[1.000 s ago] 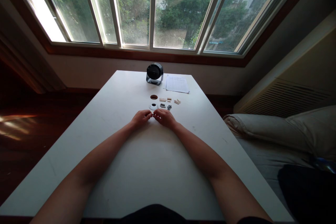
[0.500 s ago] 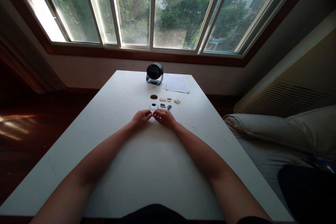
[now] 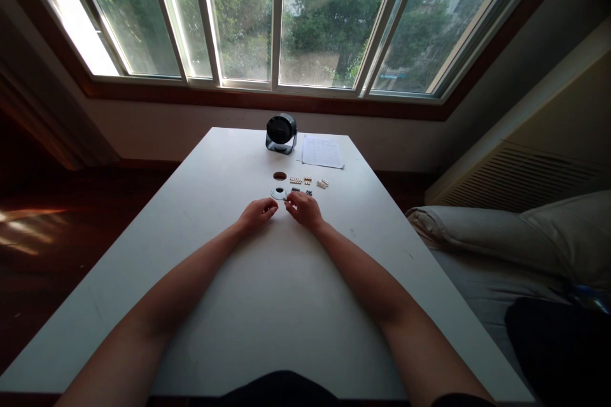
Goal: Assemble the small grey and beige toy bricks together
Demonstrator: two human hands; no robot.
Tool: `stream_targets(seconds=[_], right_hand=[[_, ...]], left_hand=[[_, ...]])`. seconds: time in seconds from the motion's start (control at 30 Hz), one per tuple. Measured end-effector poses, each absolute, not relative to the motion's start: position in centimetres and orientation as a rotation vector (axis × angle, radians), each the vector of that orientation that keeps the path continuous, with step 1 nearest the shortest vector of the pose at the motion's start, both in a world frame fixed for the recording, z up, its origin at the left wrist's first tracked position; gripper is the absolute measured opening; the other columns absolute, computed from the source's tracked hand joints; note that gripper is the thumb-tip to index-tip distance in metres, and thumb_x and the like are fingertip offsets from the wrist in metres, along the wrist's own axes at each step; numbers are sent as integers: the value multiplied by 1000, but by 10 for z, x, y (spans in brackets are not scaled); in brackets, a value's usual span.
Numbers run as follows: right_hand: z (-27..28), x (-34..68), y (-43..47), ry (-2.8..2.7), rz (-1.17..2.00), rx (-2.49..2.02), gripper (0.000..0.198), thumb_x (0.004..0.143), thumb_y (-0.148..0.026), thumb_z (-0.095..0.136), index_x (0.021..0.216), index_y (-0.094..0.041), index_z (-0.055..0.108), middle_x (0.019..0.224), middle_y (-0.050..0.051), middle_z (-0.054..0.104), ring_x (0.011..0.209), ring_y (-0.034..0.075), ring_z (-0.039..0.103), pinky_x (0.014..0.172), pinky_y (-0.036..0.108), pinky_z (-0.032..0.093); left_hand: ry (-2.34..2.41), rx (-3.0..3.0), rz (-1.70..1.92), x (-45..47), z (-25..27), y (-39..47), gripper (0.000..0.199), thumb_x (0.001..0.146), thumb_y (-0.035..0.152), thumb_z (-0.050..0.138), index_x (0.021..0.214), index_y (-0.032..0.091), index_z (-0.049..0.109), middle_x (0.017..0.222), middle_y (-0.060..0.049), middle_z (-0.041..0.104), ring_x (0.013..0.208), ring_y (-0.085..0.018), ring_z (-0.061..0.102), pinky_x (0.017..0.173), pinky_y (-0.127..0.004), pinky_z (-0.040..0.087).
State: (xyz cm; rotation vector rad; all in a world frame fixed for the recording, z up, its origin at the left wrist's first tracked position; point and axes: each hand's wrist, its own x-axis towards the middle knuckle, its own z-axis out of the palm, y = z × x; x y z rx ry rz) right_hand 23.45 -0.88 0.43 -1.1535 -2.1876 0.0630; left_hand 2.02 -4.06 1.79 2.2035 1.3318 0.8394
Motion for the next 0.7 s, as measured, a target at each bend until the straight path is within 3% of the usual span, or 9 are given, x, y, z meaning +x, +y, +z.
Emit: stream_targets(seconds=[0.37, 0.7], right_hand=[[-4, 275, 25, -1755, 15, -1782, 16, 90, -34, 54, 82, -20, 56, 87, 8, 63, 84, 22, 54, 71, 31, 38], [-10, 281, 31, -1752, 32, -1844, 13, 84, -33, 60, 80, -21, 58, 90, 10, 64, 86, 24, 55, 74, 34, 40]], left_hand=[[1347, 2219, 803, 20, 18, -40, 22, 89, 33, 49, 94, 20, 67, 82, -1, 67, 71, -15, 56, 65, -25, 41], [1383, 2279, 768, 18, 19, -40, 20, 90, 32, 50, 91, 21, 67, 86, -3, 69, 75, -17, 58, 68, -28, 42]])
